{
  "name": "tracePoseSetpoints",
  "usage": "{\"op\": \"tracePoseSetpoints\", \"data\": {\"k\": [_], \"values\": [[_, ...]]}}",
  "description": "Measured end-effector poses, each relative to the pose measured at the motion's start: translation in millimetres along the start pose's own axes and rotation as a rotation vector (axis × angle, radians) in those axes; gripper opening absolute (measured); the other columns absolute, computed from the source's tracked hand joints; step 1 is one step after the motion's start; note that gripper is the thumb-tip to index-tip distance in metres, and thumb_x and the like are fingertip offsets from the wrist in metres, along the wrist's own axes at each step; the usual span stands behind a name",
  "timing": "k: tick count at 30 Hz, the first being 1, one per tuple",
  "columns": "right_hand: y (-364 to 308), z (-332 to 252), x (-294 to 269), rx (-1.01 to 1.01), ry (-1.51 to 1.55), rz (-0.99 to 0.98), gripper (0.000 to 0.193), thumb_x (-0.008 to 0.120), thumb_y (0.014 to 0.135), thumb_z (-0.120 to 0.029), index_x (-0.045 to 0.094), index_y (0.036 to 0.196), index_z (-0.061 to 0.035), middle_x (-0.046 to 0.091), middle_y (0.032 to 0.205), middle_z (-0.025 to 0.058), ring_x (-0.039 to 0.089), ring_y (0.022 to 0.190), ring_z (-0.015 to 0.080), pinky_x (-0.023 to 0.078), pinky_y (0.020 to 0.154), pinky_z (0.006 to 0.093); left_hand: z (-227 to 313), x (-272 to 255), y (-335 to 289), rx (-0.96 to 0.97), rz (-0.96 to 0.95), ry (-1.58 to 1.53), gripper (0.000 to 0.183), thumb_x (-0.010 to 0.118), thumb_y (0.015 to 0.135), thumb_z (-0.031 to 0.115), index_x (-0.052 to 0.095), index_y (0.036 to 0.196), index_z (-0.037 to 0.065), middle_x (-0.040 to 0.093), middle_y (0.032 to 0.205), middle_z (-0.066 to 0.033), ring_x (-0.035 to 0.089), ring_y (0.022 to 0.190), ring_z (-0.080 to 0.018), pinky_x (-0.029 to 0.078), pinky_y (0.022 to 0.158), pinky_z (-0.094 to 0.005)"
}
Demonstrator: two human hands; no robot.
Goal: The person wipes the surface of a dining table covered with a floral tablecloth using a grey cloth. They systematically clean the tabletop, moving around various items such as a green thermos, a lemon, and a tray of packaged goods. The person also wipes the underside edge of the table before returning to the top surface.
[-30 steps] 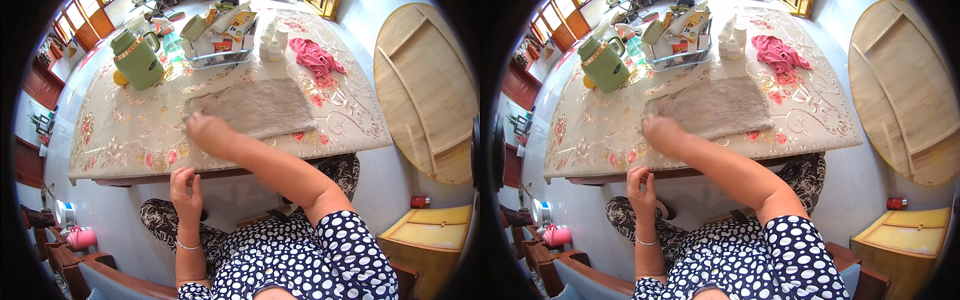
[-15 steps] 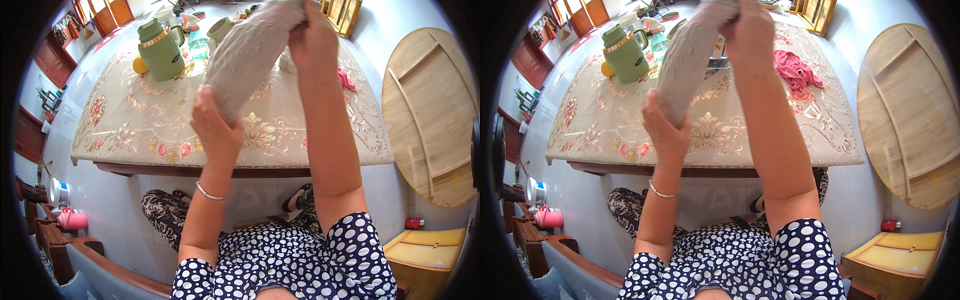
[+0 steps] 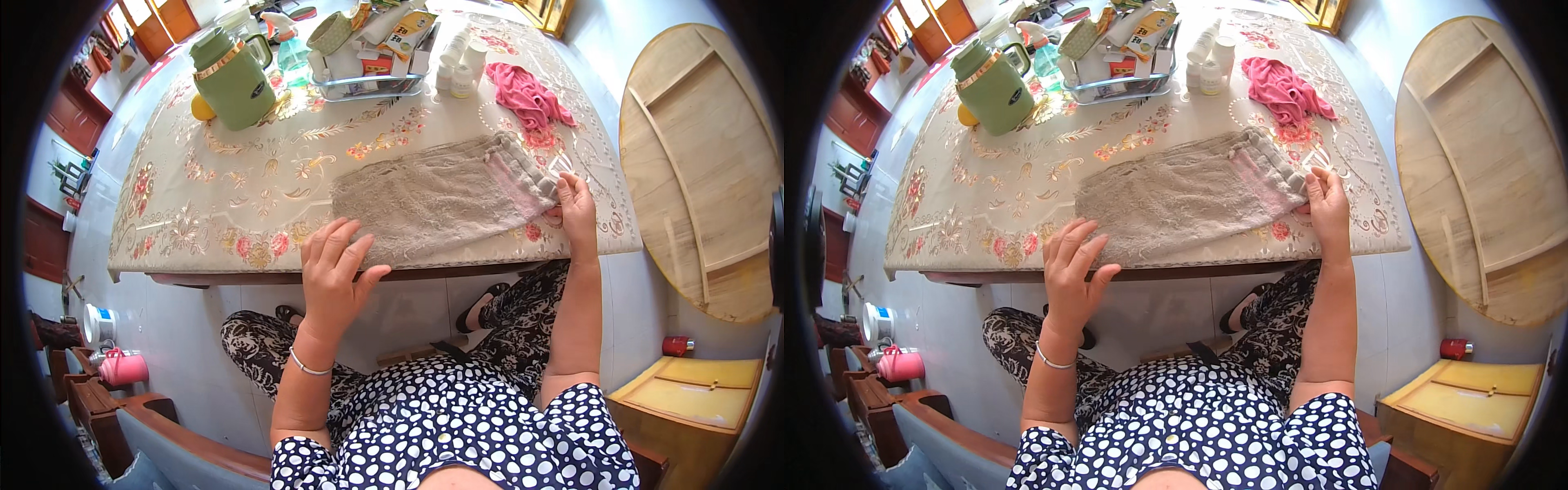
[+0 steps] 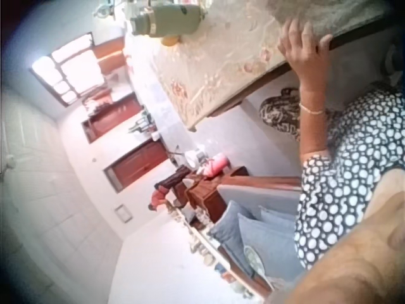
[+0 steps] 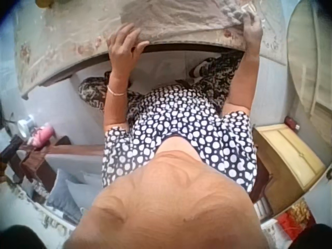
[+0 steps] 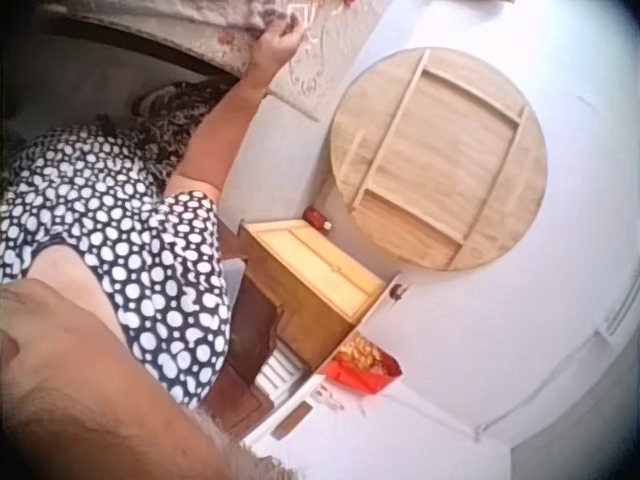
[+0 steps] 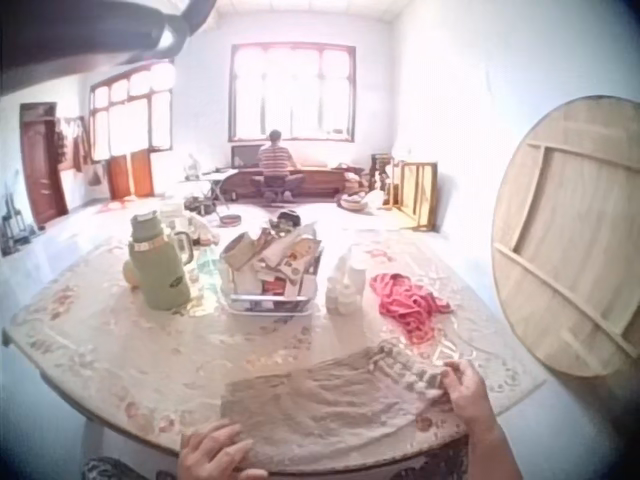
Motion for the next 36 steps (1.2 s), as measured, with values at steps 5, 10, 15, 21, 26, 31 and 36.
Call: {"op": "tracePoseSetpoints", "data": {"k": [5, 10, 15, 21, 26, 31, 36], "values": [[-2.9, -13.1, 8.9, 0.072, 0.038, -0.061, 0.059, 0.069, 0.088, -0.024, 0.04, 0.131, 0.0041, 0.063, 0.104, 0.0119, 0.062, 0.084, 0.0128, 0.054, 0.06, 0.0243, 10.0, 14.3, -15.7, 0.075, -0.143, 0.117, 0.054, 0.076, 0.071, 0.017, 0.053, 0.12, 0.009, 0.054, 0.124, -0.012, 0.052, 0.116, -0.0315, 0.04, 0.098, -0.0441], [-4.4, -15.2, 10.3, 0.041, 0.035, -0.043, 0.057, 0.07, 0.087, -0.018, 0.04, 0.131, 0.0019, 0.061, 0.109, 0.0123, 0.062, 0.086, 0.0127, 0.053, 0.059, 0.0234, -10.8, 17.3, -24.2, -0.082, -0.023, -0.021, 0.045, 0.072, 0.07, 0.007, 0.057, 0.112, 0.006, 0.056, 0.117, -0.0124, 0.054, 0.112, -0.0325, 0.045, 0.093, -0.0411], [-3.7, -14.0, 11.8, -0.072, -0.268, 0.005, 0.05, 0.073, 0.083, -0.018, 0.049, 0.126, -0.0039, 0.059, 0.108, 0.0122, 0.06, 0.093, 0.0201, 0.052, 0.073, 0.0321, -8.9, 0.5, -7.0, -0.066, -0.181, -0.156, 0.036, 0.074, 0.069, 0.003, 0.063, 0.104, 0.003, 0.059, 0.115, -0.0134, 0.055, 0.11, -0.0333, 0.047, 0.091, -0.0401], [9.3, -63.5, 47.2, -0.657, -0.738, 0.042, 0.036, 0.07, 0.08, -0.015, 0.06, 0.113, -0.005, 0.059, 0.11, 0.0118, 0.051, 0.108, 0.0304, 0.041, 0.097, 0.0393, -22.3, -5.3, -9.5, -0.155, -0.044, -0.164, 0.026, 0.07, 0.078, 0.005, 0.064, 0.104, 0.003, 0.06, 0.115, -0.0126, 0.056, 0.109, -0.0312, 0.046, 0.09, -0.0384], [37.7, -66.1, 84.1, -0.813, -0.735, -0.107, 0.024, 0.068, 0.077, -0.005, 0.065, 0.1, -0.0086, 0.06, 0.106, 0.0111, 0.052, 0.105, 0.0307, 0.043, 0.092, 0.0395, -29.4, -2.8, 18.4, -0.122, 0.029, -0.061, 0.026, 0.068, 0.079, 0.01, 0.063, 0.104, 0.005, 0.06, 0.115, -0.0116, 0.054, 0.112, -0.0316, 0.04, 0.095, -0.0415], [61.8, -53.0, 87.7, -0.638, -0.618, -0.214, 0.011, 0.066, 0.076, -0.002, 0.06, 0.084, -0.0064, 0.058, 0.091, 0.0103, 0.054, 0.095, 0.0309, 0.045, 0.085, 0.0397, -56.5, 9.6, 48.1, -0.164, 0.033, 0.051, 0.027, 0.068, 0.079, 0.013, 0.063, 0.105, 0.006, 0.059, 0.114, -0.0114, 0.051, 0.114, -0.0316, 0.039, 0.093, -0.0416], [79.7, -55.4, 83.7, -0.624, -0.49, -0.111, 0.012, 0.066, 0.078, 0.001, 0.058, 0.086, -0.0036, 0.06, 0.087, 0.0118, 0.057, 0.089, 0.0294, 0.046, 0.08, 0.0376, -67.4, 26.0, 57.6, -0.165, -0.088, 0.064, 0.027, 0.071, 0.075, 0.012, 0.063, 0.1, 0.007, 0.059, 0.107, -0.0088, 0.053, 0.108, -0.0304, 0.04, 0.089, -0.0409]]}}
Point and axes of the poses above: each hand's wrist, its own y-axis towards the middle knuckle, its own x-axis out of the palm, z = x × y, the point moved 5 cm from there along y, towards the middle knuckle
